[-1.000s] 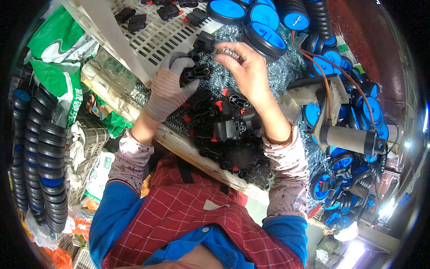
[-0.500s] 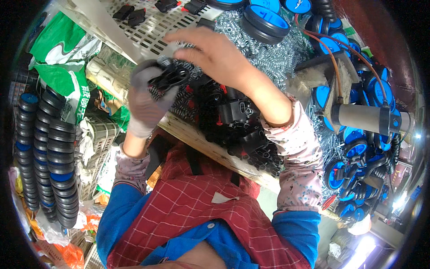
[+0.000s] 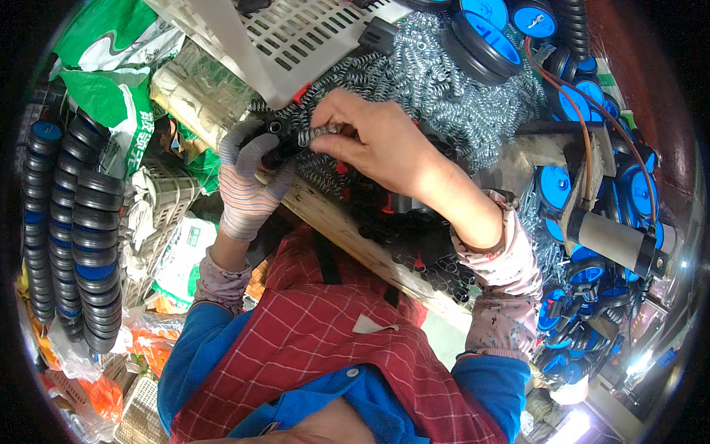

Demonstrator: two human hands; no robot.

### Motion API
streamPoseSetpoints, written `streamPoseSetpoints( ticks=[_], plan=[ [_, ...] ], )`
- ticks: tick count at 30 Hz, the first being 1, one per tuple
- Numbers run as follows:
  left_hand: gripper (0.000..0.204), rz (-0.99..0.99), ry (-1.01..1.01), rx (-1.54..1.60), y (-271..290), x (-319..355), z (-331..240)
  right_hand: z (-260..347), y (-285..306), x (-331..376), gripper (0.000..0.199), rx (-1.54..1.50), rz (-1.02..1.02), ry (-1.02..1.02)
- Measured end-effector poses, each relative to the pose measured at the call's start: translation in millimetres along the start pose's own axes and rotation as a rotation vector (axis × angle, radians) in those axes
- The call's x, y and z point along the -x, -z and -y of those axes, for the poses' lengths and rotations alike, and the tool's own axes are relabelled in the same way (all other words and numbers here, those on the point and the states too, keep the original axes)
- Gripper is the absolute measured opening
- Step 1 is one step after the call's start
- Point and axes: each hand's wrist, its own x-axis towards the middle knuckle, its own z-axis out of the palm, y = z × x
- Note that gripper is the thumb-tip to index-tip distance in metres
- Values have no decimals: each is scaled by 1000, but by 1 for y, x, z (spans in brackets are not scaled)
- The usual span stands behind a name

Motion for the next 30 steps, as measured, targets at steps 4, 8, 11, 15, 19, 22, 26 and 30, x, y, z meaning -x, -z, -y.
streamPoseSetpoints(
  ticks=[4, 8, 11, 15, 19, 22, 26, 30],
  plan=[
    [50, 12, 12, 12, 5, 1, -7, -15, -15, -6, 23, 306, -150, 414],
    [52, -65, 27, -81, 16, 4, -1, 9, -5, -1, 18, 222, -160, 271],
    [50, -133, -23, -140, 31, 2, 3, -2, 1, 1, 16, 210, -78, 256],
    [47, -165, -36, -136, 34, 6, 8, -9, -32, 5, 5, 608, 39, 333],
    [48, -138, -44, -139, 32, 12, 5, -4, -71, -4, 14, 894, 236, 215],
    [48, -149, -40, -137, 32, 17, 6, 9, -72, -15, 14, 880, 374, 51],
    [48, -171, -51, -137, 33, 18, 6, -7, -64, -18, 15, 738, 270, 9],
    [48, -158, 3, -72, 28, 16, -4, -14, -63, -17, 16, 657, 225, 47]
  ],
)
